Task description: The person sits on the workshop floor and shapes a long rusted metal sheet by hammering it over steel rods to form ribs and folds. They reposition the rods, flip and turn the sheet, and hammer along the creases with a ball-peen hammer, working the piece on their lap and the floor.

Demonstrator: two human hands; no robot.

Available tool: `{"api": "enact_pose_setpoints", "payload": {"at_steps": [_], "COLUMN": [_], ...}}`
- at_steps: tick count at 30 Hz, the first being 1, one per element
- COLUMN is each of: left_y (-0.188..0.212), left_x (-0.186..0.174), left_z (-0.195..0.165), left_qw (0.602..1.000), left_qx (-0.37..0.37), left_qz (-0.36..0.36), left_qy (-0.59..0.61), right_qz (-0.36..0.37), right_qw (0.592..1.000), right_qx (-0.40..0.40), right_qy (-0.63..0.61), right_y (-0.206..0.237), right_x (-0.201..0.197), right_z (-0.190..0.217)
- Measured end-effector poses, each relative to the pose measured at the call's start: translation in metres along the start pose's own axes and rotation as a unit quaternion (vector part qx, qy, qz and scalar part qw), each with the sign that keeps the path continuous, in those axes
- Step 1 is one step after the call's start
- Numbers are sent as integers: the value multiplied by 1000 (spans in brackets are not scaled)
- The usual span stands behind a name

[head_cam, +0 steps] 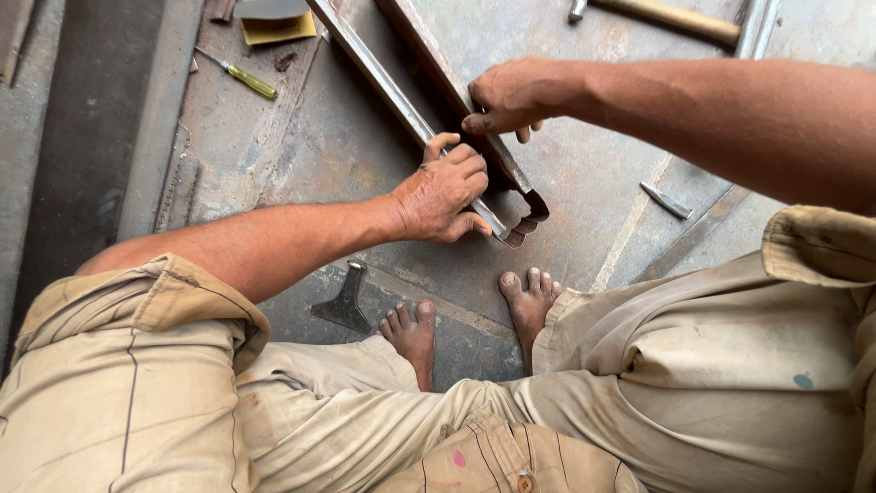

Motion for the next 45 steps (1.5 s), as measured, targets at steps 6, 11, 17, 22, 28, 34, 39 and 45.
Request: {"api": "enact_pose_setpoints", "payload": {"at_steps": [6,11,17,22,28,34,39,45], "left_y": [-8,-13,-14,-8,-16,-35,-41,-31], "left_x": [-8,-20,-64,-170,-255,-263,-245,-236], "left_z": [2,10,32,35,52,101,118,119], "left_qw": [1000,1000,998,968,867,702,654,658], "left_qx": [6,5,-9,36,-80,-159,-89,-171], "left_qz": [26,7,57,-179,-341,-270,-174,-214], "left_qy": [-7,-15,2,169,355,639,731,702], "right_qz": [7,-57,-158,-194,-114,-228,-263,-210], "right_qw": [1000,989,962,932,693,563,602,623], "right_qx": [4,7,-75,-124,-372,-377,-306,-332], "right_qy": [9,-137,-208,-280,-607,-700,-689,-676], "right_y": [-1,6,17,21,12,16,29,26], "right_x": [-4,-12,-45,-100,-146,-152,-157,-156], "right_z": [2,6,13,-11,-6,39,54,41]}}
Point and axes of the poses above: each hand's wrist, its own y-axis away from the middle knuckle, its own x-axis out of the palm, z = x × y, the point moved 5 cm from there along -y, towards the middle knuckle, and after that the axes turned 7 degrees about -x, right-handed, at the moved point
